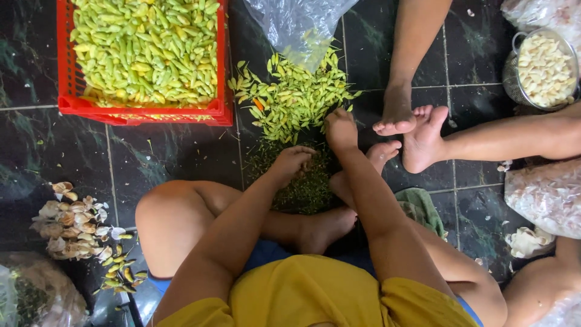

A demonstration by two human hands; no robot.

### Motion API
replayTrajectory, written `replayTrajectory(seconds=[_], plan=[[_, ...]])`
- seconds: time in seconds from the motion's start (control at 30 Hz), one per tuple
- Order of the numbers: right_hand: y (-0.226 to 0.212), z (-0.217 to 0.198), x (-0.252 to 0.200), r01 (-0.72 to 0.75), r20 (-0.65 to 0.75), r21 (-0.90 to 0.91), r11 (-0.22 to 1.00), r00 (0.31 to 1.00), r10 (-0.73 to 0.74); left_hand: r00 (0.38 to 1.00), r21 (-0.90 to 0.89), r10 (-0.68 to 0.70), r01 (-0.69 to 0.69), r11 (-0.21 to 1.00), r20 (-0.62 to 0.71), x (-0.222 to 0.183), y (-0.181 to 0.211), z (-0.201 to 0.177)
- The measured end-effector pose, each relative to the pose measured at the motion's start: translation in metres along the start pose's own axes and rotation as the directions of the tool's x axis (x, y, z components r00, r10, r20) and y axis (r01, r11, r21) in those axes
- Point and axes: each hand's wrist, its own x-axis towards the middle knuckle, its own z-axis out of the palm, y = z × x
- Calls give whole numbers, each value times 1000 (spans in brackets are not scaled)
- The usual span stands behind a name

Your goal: The person is sitting on the floor, picking the stems off small green vegetables and sorting them into a pile.

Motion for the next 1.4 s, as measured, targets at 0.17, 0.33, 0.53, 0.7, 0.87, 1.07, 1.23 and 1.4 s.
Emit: replayTrajectory(seconds=[0.17,0.33,0.53,0.7,0.87,1.07,1.23,1.4], plan=[[13,10,-26,-104,89,217,971,992,87,999,-119,-14,9,993,-43,2,-1,-11],[14,31,-78,-64,144,425,903,990,2,993,3,68,-68,998,-93,10,-15,-9],[-30,-56,-107,-327,335,843,428,940,58,1000,-65,22,-21,998,14,10,-18,-8],[-12,-51,-96,-523,508,839,-150,852,-130,990,-282,56,-17,959,128,-1,-7,0],[24,7,-69,-358,490,652,669,872,-12,986,-489,142,-82,869,87,-8,9,-6],[8,-14,-23,-55,250,86,995,968,32,991,-567,133,-109,816,1,-4,14,-19],[4,13,-14,-40,124,-1,999,991,40,996,-417,86,-86,905,-18,8,3,-25],[0,8,-36,-86,174,136,987,983,61,993,-126,58,-71,989,-105,17,-17,-24]])
